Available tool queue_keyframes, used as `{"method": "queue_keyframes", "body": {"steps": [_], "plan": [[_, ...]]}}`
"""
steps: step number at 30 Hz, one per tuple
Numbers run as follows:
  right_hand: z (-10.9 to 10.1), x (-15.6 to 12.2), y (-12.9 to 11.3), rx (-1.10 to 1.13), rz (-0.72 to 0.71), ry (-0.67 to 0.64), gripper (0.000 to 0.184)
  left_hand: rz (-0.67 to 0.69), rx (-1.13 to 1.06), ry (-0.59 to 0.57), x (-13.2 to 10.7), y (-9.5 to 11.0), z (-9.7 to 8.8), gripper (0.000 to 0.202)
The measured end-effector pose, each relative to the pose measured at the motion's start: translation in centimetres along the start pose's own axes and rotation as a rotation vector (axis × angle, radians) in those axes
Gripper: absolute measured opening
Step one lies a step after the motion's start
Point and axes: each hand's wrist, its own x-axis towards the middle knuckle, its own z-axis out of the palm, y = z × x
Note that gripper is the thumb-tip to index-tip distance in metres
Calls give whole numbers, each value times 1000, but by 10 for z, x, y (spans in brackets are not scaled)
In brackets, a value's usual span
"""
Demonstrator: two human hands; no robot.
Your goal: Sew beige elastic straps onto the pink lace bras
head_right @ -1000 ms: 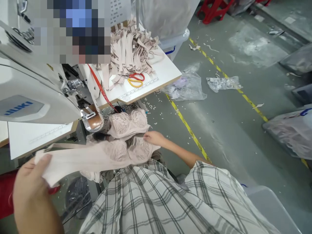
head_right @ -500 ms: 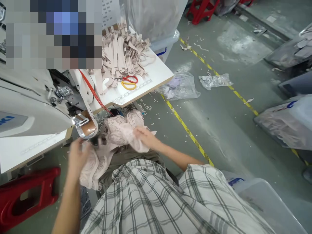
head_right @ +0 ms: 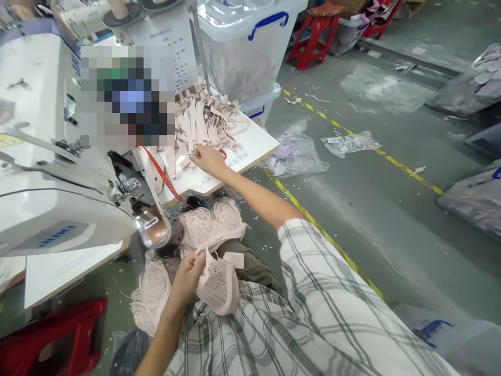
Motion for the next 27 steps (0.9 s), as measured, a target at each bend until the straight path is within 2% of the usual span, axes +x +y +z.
{"method": "queue_keyframes", "body": {"steps": [3,5,8,12,17,19,20,21,22,24,26,27], "plan": [[10,82,-11,-196,138,26,45,26,34,76,-5,1,-5,46],[10,112,-13,-244,238,-10,46,11,37,98,-7,-3,-12,47],[8,127,-6,-238,278,-75,35,-1,40,109,-7,-9,-20,49],[-2,116,7,-229,239,-38,27,-7,21,108,-7,-12,-27,51],[-27,78,19,-204,131,98,33,0,68,134,-11,0,-33,47],[-29,52,20,-32,67,192,34,35,107,151,-14,7,-35,46],[-25,34,17,132,43,195,35,55,125,165,-15,10,-36,45],[-18,13,13,337,28,146,36,73,140,182,-17,13,-37,43],[-10,-12,8,560,25,45,38,91,152,199,-20,16,-38,42],[10,-69,-9,956,10,-287,39,134,160,226,-26,23,-40,40],[26,-128,-28,1213,-66,-546,33,183,155,232,-33,31,-41,35],[31,-154,-37,1273,-101,-622,30,206,154,228,-37,36,-41,33]]}}
